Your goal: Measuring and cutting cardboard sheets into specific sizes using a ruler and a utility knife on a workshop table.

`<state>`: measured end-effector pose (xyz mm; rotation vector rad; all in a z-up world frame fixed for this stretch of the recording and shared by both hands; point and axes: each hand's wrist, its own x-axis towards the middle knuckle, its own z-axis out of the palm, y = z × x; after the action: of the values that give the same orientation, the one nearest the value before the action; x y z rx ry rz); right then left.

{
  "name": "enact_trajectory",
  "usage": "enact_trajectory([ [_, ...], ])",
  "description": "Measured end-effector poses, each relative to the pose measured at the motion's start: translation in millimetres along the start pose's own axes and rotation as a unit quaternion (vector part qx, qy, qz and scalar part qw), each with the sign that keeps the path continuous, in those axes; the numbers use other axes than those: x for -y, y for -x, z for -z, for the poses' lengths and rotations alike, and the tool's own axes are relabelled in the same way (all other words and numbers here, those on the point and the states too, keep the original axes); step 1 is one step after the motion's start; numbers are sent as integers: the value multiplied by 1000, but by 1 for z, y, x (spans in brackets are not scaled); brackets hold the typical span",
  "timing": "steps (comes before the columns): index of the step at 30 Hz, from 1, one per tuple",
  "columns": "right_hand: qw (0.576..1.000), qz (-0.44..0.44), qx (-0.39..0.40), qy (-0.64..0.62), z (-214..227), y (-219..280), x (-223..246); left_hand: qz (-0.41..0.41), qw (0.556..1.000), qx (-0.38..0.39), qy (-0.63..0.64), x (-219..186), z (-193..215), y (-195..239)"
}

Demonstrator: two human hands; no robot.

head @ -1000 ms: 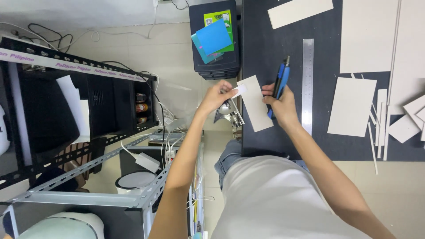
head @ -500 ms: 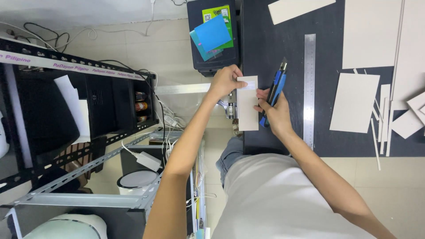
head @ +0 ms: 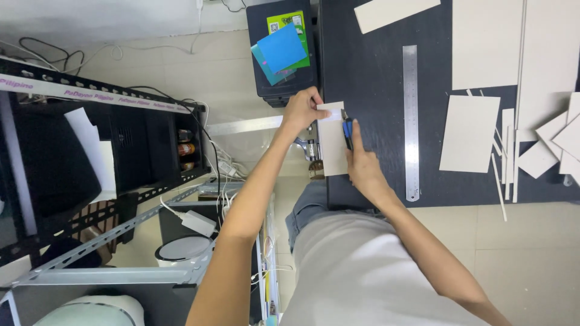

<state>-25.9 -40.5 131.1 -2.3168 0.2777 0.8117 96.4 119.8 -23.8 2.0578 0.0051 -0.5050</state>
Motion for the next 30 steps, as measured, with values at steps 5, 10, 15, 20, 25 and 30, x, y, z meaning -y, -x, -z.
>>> enact_trajectory([
  [5, 998, -11, -8, 66, 9, -3, 16, 10, 1000, -18, 4, 1, -5, 4],
  [10, 992, -1, -37, 122, -7, -14, 2, 23, 999, -32, -4, -6, -7, 18],
  [15, 996, -61, -3, 70, 8, 9, 23, 15, 999, -39, -19, -17, 1, 19],
  [20, 983, 26, -87, -162, -27, 13, -46, -19, 999, -30, -13, 0, -3, -2],
  [25, 957, 66, -147, -243, -64, 19, -71, -32, 999, -15, -35, 16, -12, 1],
  [30, 950, 86, -164, -253, -74, 14, -84, 52, 999, 14, -10, 9, -25, 57],
])
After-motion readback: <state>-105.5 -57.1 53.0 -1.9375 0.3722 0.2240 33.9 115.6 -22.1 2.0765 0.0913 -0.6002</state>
